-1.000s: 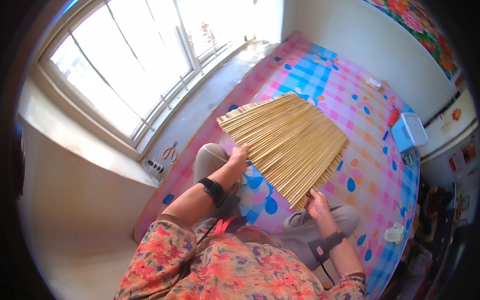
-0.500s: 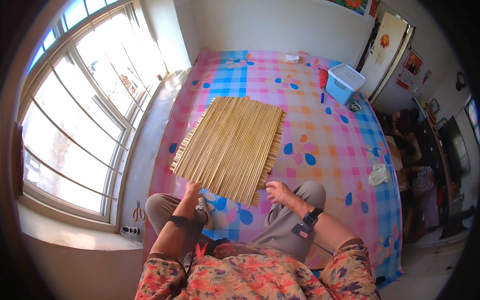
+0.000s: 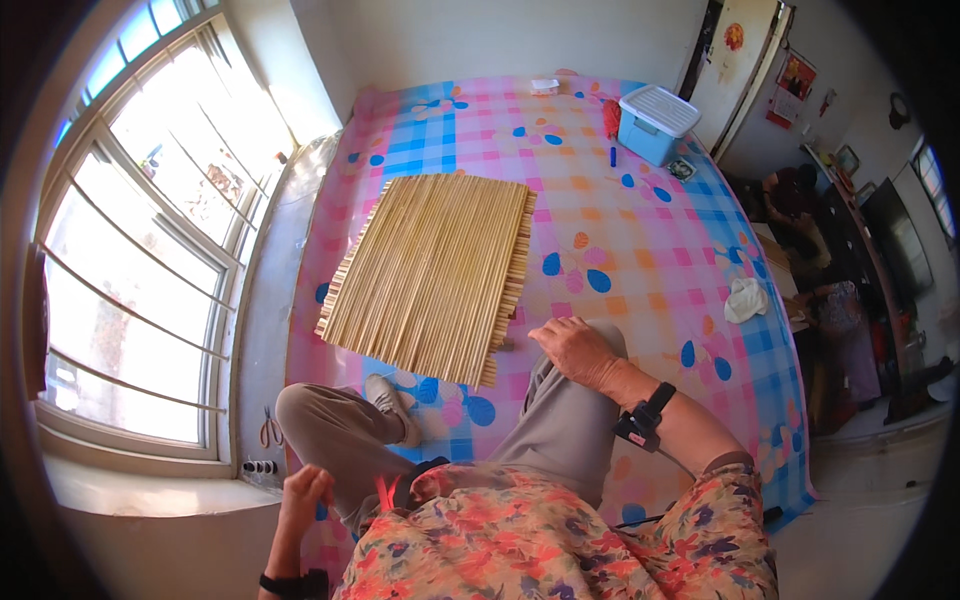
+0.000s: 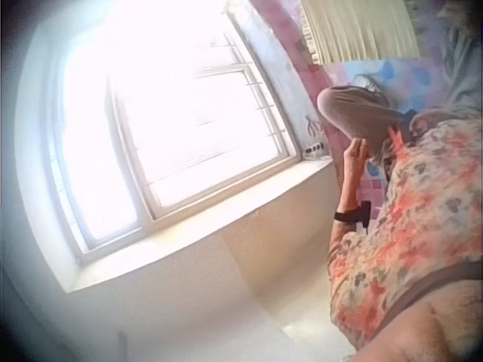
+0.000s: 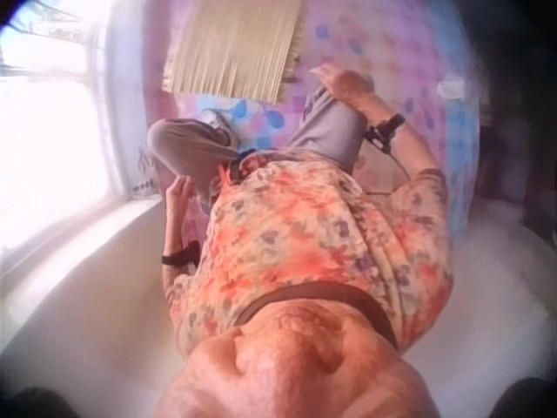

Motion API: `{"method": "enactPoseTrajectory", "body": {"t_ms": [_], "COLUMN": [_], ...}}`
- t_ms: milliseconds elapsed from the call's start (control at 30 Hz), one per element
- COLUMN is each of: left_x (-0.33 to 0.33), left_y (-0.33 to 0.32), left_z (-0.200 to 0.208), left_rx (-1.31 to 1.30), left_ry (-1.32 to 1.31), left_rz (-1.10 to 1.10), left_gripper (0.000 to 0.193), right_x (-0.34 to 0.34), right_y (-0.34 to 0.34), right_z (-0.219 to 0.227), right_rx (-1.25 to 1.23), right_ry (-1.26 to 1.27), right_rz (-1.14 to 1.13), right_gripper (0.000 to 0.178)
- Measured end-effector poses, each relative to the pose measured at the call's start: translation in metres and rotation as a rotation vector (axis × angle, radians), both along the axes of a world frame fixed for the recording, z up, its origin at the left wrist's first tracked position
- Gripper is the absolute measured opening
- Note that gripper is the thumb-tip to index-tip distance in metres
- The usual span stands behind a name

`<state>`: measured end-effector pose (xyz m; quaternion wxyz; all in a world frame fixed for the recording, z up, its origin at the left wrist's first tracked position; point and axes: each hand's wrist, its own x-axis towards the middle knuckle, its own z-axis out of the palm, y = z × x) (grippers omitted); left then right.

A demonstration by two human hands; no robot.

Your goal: The person assembles a bamboo mat by using a needle to thread a cord through multiple bamboo slats.

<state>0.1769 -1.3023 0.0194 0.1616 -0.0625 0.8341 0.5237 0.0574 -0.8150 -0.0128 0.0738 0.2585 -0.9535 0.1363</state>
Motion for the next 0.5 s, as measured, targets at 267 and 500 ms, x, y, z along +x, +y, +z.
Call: {"method": "enactPoseTrajectory", "body": {"t_ms": [267, 500], "left_x": [0.089, -0.029], "left_y": [-0.009, 0.056], "left_z": [-0.060, -0.033], "left_rx": [-0.353, -0.416], "left_ry": [-0.227, -0.128], "left_rz": [-0.108, -0.211], "left_gripper": [0.021, 0.017], "right_x": [-0.001, -0.021], "right_y": [0.009, 0.015], "right_z": [-0.011, -0.023], "right_rx": [0.055, -0.012], "right_ry": [0.030, -0.239], "right_rz": [0.094, 0.124], "right_gripper": [0.028, 0.026]}}
